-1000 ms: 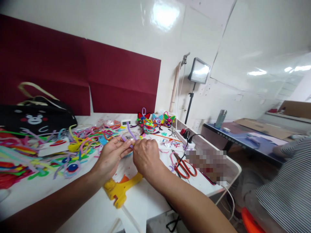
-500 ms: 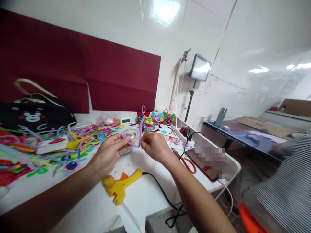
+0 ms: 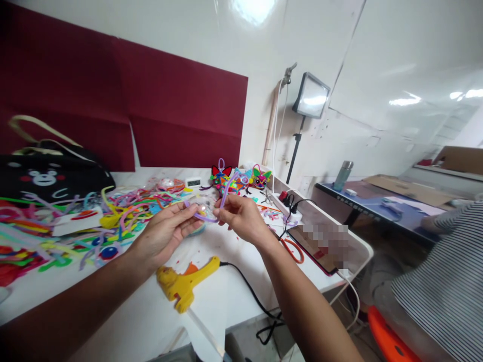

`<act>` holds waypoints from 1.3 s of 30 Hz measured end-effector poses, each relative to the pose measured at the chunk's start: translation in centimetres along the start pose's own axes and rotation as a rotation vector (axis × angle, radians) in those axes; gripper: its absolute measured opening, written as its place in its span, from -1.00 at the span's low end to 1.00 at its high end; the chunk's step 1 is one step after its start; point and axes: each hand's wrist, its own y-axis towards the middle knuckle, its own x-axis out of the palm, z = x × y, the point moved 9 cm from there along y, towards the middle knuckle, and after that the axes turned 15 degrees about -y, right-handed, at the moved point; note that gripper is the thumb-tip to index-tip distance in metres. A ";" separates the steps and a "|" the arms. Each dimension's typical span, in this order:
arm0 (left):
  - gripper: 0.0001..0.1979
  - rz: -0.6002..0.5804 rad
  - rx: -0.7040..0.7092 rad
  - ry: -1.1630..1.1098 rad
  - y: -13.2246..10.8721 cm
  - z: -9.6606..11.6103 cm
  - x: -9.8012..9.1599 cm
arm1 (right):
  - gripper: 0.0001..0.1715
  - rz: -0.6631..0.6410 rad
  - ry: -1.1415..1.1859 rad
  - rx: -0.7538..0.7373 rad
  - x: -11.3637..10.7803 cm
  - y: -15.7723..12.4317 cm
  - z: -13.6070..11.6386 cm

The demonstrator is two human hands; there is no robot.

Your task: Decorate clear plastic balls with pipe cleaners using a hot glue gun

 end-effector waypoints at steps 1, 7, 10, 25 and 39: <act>-0.91 0.006 -0.001 -0.002 0.0 0.0 0.0 | -0.61 -0.011 -0.006 -0.003 0.0 -0.1 -0.1; -0.88 0.029 -0.014 -0.019 0.0 -0.1 -0.1 | -0.53 -0.053 0.030 0.004 0.3 -0.8 0.1; -0.89 0.033 -0.022 -0.039 0.1 -0.2 -0.1 | -0.50 -0.043 0.055 0.023 0.5 -1.1 0.6; -0.95 -0.001 0.012 -0.113 0.7 0.2 -0.3 | -0.59 0.022 0.025 -0.077 1.3 -1.8 0.7; -0.80 0.012 0.082 -0.213 1.4 2.1 -0.5 | -0.56 -0.424 -0.665 -0.291 6.0 -6.8 1.5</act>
